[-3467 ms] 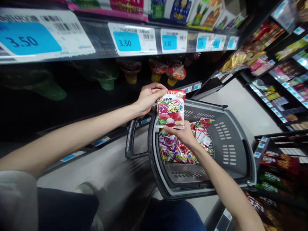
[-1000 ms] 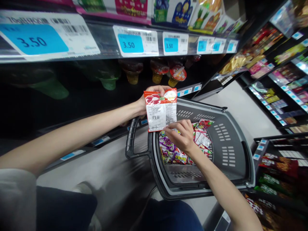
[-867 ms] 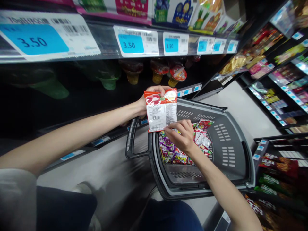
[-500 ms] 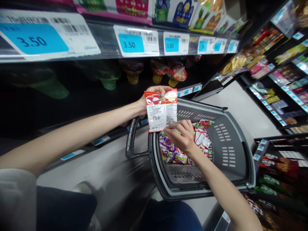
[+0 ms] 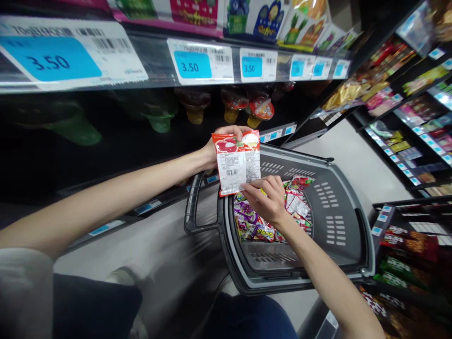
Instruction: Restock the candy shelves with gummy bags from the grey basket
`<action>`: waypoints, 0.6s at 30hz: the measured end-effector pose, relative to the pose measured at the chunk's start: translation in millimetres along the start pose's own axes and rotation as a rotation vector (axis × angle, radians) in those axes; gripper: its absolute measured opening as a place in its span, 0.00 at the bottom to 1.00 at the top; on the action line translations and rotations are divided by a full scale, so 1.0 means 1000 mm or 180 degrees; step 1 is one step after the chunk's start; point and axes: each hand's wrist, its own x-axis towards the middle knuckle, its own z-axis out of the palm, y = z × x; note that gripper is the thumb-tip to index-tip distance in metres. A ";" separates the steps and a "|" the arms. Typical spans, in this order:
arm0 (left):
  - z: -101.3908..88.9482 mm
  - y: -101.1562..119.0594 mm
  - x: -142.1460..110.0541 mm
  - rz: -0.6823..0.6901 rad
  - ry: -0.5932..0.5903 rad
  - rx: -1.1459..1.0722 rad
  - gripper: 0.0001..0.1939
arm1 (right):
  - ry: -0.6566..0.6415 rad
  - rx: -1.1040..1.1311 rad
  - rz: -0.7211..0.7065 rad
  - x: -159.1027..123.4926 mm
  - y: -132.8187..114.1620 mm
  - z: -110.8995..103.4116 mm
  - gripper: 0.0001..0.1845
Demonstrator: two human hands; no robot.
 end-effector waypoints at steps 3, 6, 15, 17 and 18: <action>-0.004 -0.005 0.003 0.0065 0.0019 0.0118 0.02 | 0.0105 0.0090 0.0060 0.001 -0.002 -0.001 0.16; -0.007 -0.006 0.006 0.0082 0.0092 0.0180 0.04 | 0.0343 0.0384 0.0445 0.000 -0.004 0.000 0.12; -0.007 -0.012 0.009 -0.0034 0.0493 0.0240 0.12 | 0.1350 0.2689 0.4136 -0.002 0.016 0.013 0.12; -0.007 -0.013 0.008 -0.0028 0.0516 0.0274 0.13 | 0.1156 0.2922 0.4489 -0.003 0.020 0.013 0.14; -0.006 -0.012 0.008 -0.0020 0.0532 0.0277 0.13 | 0.1023 0.2960 0.4518 -0.004 0.021 0.013 0.14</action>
